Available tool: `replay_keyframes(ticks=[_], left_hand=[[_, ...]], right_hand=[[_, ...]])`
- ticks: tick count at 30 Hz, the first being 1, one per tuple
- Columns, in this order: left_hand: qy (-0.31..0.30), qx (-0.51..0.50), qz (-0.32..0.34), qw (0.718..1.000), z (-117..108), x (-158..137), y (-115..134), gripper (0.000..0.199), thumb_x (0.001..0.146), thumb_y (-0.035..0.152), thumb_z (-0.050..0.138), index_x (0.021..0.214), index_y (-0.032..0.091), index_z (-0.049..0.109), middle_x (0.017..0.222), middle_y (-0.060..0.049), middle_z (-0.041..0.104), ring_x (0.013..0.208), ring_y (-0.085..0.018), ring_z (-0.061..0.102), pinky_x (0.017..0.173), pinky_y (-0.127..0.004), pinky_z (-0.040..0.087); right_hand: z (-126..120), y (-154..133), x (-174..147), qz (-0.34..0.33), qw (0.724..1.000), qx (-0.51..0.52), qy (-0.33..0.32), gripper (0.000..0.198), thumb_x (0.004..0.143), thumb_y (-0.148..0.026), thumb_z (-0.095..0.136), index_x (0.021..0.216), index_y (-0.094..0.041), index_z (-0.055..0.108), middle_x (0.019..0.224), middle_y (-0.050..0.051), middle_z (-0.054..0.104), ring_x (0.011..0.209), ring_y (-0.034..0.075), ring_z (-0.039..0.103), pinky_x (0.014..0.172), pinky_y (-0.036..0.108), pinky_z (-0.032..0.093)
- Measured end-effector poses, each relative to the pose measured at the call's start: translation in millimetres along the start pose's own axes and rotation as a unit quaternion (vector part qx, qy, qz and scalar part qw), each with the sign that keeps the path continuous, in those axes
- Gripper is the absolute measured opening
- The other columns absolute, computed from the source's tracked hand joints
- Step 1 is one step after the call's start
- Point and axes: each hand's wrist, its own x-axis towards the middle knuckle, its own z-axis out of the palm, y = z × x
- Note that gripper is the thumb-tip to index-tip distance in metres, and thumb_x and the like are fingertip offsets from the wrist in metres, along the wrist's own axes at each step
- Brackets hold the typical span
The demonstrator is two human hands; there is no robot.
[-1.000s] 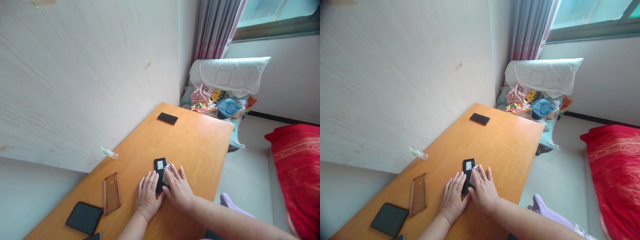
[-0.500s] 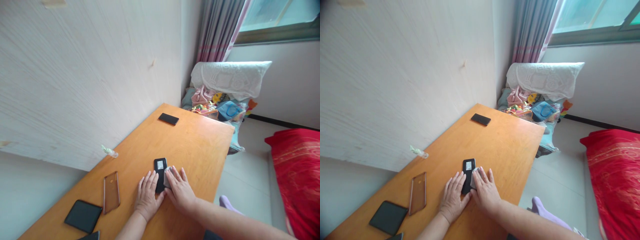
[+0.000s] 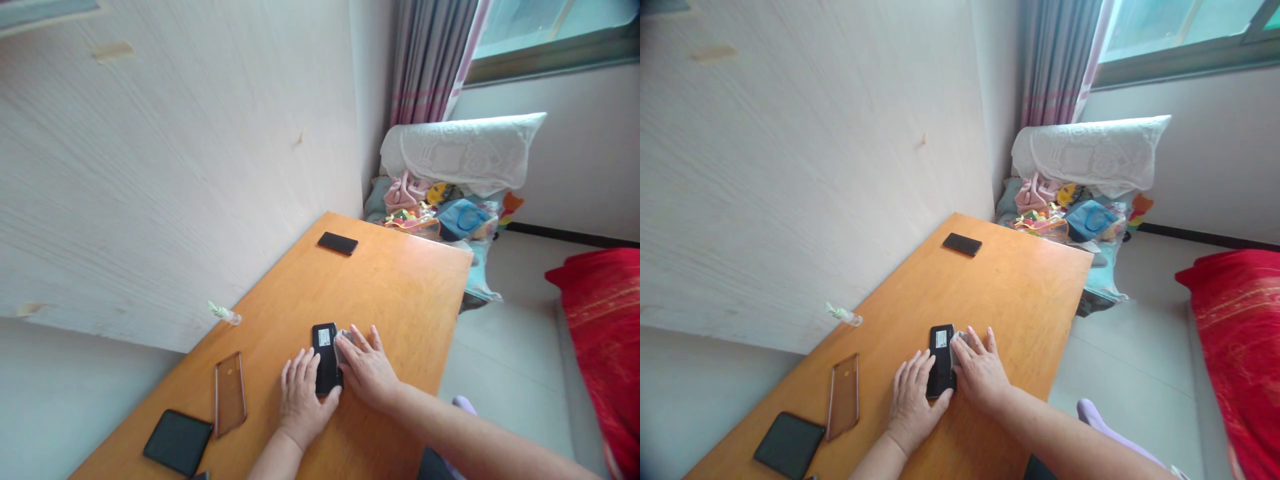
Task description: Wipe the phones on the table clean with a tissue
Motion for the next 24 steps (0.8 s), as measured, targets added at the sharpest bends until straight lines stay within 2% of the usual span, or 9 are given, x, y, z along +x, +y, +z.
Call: replay_keyframes(ticks=[2,4,6,10,12,14,17,21,24], left_hand=[[0.016,-0.007,-0.040,0.999,2.2,7.8,10.0,0.072,0.076,0.053,0.068,0.134,0.017,0.049,0.137,-0.016,0.056,0.128,-0.034,0.049,0.109,-0.054,0.033],[0.017,-0.012,-0.066,0.998,3.5,15.0,17.6,0.072,0.074,0.048,0.070,0.134,0.015,0.048,0.136,-0.016,0.057,0.126,-0.034,0.050,0.108,-0.054,0.034],[0.003,-0.020,-0.060,0.998,2.4,19.3,19.8,0.067,0.074,0.037,0.068,0.135,0.016,0.047,0.138,-0.015,0.055,0.128,-0.033,0.049,0.109,-0.054,0.034],[-0.030,-0.037,0.001,0.999,-4.2,16.6,9.3,0.065,0.073,0.019,0.061,0.136,0.021,0.046,0.143,-0.011,0.052,0.134,-0.031,0.044,0.114,-0.053,0.030],[-0.021,-0.040,-0.004,0.999,-5.0,11.7,2.7,0.063,0.075,0.017,0.059,0.137,0.020,0.045,0.142,-0.012,0.052,0.134,-0.031,0.044,0.113,-0.052,0.032],[0.003,-0.046,-0.035,0.998,-1.9,6.4,-1.5,0.058,0.081,0.023,0.059,0.137,0.017,0.045,0.138,-0.015,0.054,0.129,-0.031,0.048,0.108,-0.052,0.038],[0.033,-0.058,-0.060,0.996,7.0,0.4,-3.2,0.052,0.089,0.032,0.057,0.136,0.015,0.045,0.130,-0.016,0.057,0.122,-0.030,0.053,0.102,-0.050,0.044],[0.044,-0.059,-0.044,0.996,14.8,-2.9,-2.3,0.048,0.091,0.031,0.055,0.136,0.016,0.046,0.131,-0.016,0.057,0.124,-0.030,0.051,0.104,-0.049,0.042],[0.048,-0.058,-0.045,0.996,15.3,-3.4,-1.4,0.049,0.091,0.031,0.055,0.137,0.016,0.046,0.131,-0.016,0.057,0.123,-0.031,0.052,0.103,-0.050,0.043]], right_hand=[[-3.6,7.0,-13.5,-0.014,1.000,-0.008,-0.009,0.057,0.093,-0.027,0.048,0.148,-0.025,0.039,0.145,0.007,0.053,0.148,0.032,0.020,0.116,0.067,-0.005],[-9.0,15.1,-19.8,-0.006,1.000,-0.018,-0.007,0.058,0.091,-0.025,0.048,0.148,-0.024,0.040,0.145,0.007,0.053,0.148,0.033,0.020,0.115,0.068,-0.005],[-14.4,22.7,-19.8,0.015,1.000,-0.024,0.002,0.057,0.090,-0.023,0.047,0.147,-0.023,0.041,0.145,0.007,0.053,0.148,0.033,0.021,0.114,0.069,-0.004],[-19.4,31.3,-20.7,0.042,0.999,-0.011,0.010,0.057,0.089,-0.024,0.047,0.146,-0.023,0.042,0.145,0.008,0.053,0.147,0.031,0.022,0.115,0.067,0.004],[-18.9,30.9,-23.7,0.041,0.999,-0.001,0.002,0.058,0.089,-0.025,0.047,0.147,-0.024,0.040,0.145,0.009,0.052,0.147,0.030,0.023,0.116,0.066,0.005],[-17.9,27.7,-22.8,0.038,0.999,0.007,-0.006,0.058,0.090,-0.026,0.047,0.147,-0.023,0.040,0.145,0.009,0.053,0.147,0.030,0.023,0.116,0.066,0.002],[-17.0,19.5,-4.6,0.035,0.999,0.021,-0.009,0.054,0.092,-0.029,0.046,0.145,-0.022,0.041,0.141,0.010,0.056,0.146,0.030,0.025,0.116,0.065,0.000],[-15.9,9.0,32.5,0.032,0.999,0.040,-0.014,0.051,0.093,-0.030,0.046,0.144,-0.022,0.042,0.140,0.011,0.057,0.145,0.027,0.030,0.116,0.063,-0.003],[-14.9,7.4,33.4,0.032,0.998,0.046,-0.012,0.050,0.093,-0.030,0.046,0.143,-0.022,0.043,0.140,0.011,0.056,0.144,0.026,0.032,0.117,0.061,-0.002]])
